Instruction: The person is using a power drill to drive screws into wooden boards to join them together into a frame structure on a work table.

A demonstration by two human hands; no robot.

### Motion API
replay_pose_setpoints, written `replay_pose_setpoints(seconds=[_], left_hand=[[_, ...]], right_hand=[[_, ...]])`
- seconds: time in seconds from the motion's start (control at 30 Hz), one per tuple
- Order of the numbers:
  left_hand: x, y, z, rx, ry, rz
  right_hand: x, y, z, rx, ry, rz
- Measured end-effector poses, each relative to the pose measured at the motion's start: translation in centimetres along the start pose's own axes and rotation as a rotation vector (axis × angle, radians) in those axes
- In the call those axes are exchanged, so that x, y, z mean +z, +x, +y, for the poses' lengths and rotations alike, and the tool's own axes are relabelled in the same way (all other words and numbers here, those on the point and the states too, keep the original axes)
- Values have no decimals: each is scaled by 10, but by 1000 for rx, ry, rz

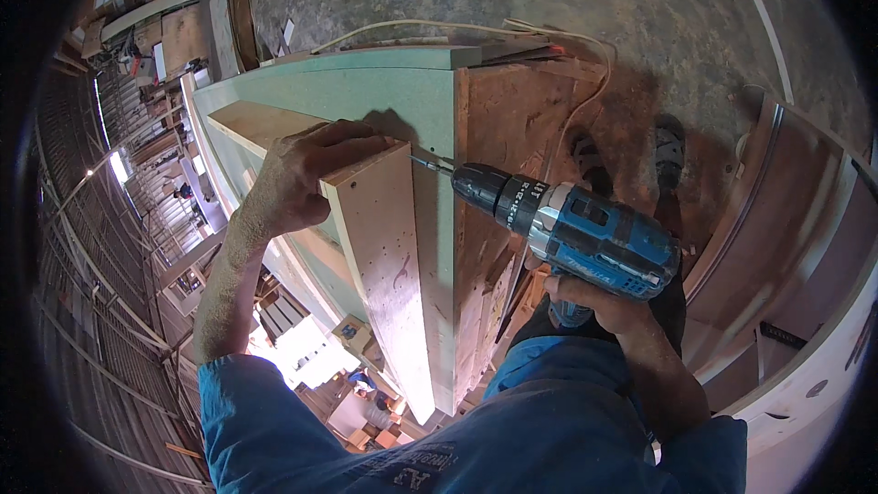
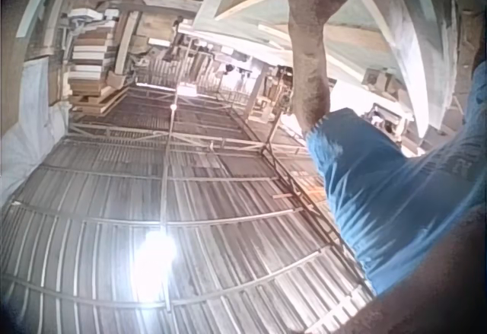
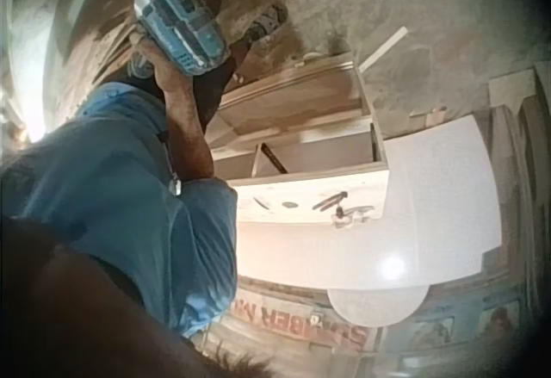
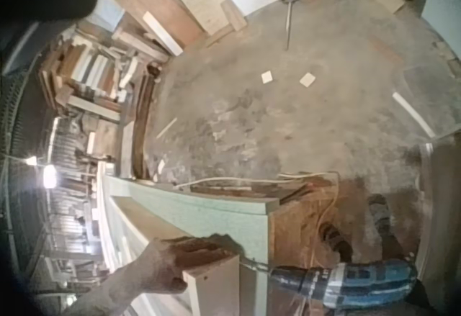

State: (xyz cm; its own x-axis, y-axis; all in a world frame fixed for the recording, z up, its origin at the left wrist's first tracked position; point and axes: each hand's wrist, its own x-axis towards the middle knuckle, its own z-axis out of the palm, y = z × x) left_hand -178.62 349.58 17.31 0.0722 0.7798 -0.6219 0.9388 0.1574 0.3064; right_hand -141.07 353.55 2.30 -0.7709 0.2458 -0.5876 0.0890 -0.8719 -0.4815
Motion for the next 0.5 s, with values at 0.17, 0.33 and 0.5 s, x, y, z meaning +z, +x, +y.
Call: replay_pose_setpoints(seconds=[0.17, 0.33, 0.5], left_hand=[[4, -1, -5, 9, 4, 18], [6, -5, -11, 0, -17, 21], [1, 2, 0, 4, 1, 27]], right_hand=[[-6, -3, 5, -8, -88, 12], [-4, -5, 4, 8, -94, 13], [-3, -2, 2, -45, -80, -27]])
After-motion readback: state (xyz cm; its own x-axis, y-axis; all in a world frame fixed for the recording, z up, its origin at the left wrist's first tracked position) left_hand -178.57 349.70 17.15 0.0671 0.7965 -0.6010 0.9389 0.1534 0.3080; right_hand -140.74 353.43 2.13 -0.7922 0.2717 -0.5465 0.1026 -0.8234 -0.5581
